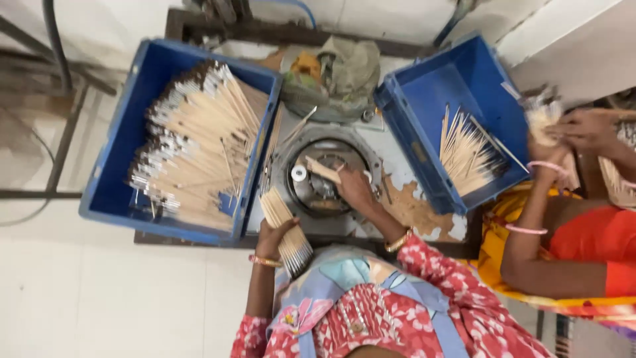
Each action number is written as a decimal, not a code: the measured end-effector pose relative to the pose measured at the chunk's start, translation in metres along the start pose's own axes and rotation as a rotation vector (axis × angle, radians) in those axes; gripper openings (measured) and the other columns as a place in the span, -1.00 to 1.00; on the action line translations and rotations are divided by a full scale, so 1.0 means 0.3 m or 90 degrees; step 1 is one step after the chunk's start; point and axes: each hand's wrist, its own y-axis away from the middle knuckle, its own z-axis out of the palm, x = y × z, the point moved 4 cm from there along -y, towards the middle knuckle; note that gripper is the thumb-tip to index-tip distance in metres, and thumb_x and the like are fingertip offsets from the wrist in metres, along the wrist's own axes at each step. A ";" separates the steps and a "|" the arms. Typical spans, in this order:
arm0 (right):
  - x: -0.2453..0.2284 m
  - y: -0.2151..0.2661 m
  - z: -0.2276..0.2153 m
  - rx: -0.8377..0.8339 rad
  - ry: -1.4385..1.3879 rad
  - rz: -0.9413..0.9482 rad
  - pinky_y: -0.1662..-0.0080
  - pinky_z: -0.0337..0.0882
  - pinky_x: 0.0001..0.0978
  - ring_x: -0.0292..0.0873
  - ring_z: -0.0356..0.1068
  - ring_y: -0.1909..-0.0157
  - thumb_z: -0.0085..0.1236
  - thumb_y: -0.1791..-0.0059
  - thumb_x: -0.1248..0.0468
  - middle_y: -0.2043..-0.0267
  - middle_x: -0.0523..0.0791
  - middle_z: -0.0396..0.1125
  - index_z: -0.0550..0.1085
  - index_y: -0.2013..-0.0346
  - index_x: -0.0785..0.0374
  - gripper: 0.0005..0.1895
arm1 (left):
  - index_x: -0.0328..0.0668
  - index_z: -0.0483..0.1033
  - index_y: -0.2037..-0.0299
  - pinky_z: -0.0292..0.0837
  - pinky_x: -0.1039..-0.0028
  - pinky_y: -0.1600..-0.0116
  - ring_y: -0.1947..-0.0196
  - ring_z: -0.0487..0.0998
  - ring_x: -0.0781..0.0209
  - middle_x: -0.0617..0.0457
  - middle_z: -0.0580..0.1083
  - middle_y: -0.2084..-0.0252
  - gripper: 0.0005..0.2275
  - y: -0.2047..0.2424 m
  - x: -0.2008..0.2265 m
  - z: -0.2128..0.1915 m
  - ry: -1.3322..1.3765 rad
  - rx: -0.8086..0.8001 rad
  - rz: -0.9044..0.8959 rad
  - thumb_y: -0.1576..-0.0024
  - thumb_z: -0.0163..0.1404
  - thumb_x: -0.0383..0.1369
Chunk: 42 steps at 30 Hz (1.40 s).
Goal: The person stands at a workstation and uses a machine to process thin wooden sticks. They repeatedly pick up bundles of sticks from a blue crate, feed them into a central rotating mechanism, and then place the processed sticks into a second blue crate. Another person is visible nearby performing a similar task.
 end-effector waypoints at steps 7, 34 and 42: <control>-0.044 0.121 -0.016 0.029 -0.142 0.059 0.17 0.42 0.00 0.21 0.46 0.19 0.15 0.04 0.22 0.25 0.17 0.44 0.51 0.10 0.35 -0.70 | -0.38 0.55 0.15 0.59 0.28 0.29 0.38 0.63 0.12 -0.04 0.60 0.32 -0.67 0.086 0.035 0.048 -0.068 -0.023 -0.067 0.08 0.35 -0.46; -0.149 0.082 -0.163 0.102 -0.185 -0.029 0.16 0.45 -0.02 0.27 0.49 0.16 0.22 0.03 0.37 0.22 0.18 0.48 0.53 0.03 0.33 -0.73 | -0.56 0.53 -0.02 0.66 0.29 0.13 0.18 0.72 0.02 -0.23 0.63 0.11 -0.66 0.046 0.028 0.073 0.022 -0.094 0.004 -0.10 0.25 -0.47; -0.160 0.114 -0.281 -0.060 -0.224 0.025 0.21 0.45 -0.06 0.19 0.52 0.29 0.21 -0.03 0.26 0.31 0.14 0.49 0.57 0.11 0.33 -0.79 | -0.41 0.48 -0.12 0.52 0.38 0.09 0.14 0.63 0.15 -0.09 0.59 0.11 -0.48 0.091 0.289 0.224 -0.436 -0.085 0.380 0.05 0.34 -0.43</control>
